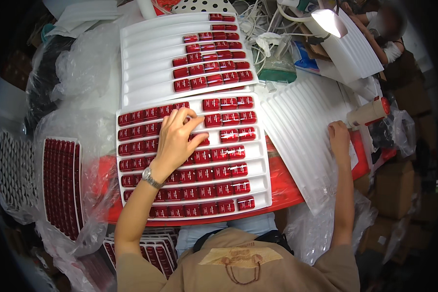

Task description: Sort and organize small red component housings into a white plastic tray and prepare a new tray.

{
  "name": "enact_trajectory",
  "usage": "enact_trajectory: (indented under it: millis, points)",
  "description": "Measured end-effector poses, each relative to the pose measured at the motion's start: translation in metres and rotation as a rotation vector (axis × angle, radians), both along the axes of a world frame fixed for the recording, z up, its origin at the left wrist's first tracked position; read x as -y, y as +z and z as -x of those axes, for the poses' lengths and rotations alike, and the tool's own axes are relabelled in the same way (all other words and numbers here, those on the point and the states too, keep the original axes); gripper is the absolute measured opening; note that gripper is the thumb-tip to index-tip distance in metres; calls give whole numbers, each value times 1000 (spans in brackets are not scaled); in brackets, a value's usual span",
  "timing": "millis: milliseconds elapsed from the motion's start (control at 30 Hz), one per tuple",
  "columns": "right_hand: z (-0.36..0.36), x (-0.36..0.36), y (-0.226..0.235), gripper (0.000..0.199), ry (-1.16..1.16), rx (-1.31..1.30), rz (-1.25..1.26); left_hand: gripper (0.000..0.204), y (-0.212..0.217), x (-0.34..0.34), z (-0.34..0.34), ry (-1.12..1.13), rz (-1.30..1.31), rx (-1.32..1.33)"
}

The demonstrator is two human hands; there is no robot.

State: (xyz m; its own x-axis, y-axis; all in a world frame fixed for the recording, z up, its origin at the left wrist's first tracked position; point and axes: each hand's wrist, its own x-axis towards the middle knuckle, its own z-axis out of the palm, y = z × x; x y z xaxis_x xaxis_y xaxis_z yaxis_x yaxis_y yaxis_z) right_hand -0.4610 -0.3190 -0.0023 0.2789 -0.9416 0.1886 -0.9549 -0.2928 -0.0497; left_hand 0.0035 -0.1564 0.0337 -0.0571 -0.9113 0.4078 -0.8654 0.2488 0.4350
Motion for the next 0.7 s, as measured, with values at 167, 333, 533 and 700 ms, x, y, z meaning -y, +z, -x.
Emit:
enact_trajectory:
  millis: [167,333,533,700]
  points:
    - [-91,-28,44,18,-17,1103,-153,31,1,-12,6,-81,-122,2]
    - [-229,-104,86,18,464,1620,-560,26,11,-26,45,-272,-408,-1234]
    - [-231,-119,84,32,884,897,-144,29,12,-36,61,-369,-400,-1582]
    - [-133,-90,78,35,350,722,-338,23,8,-34,32,-155,-250,-686]
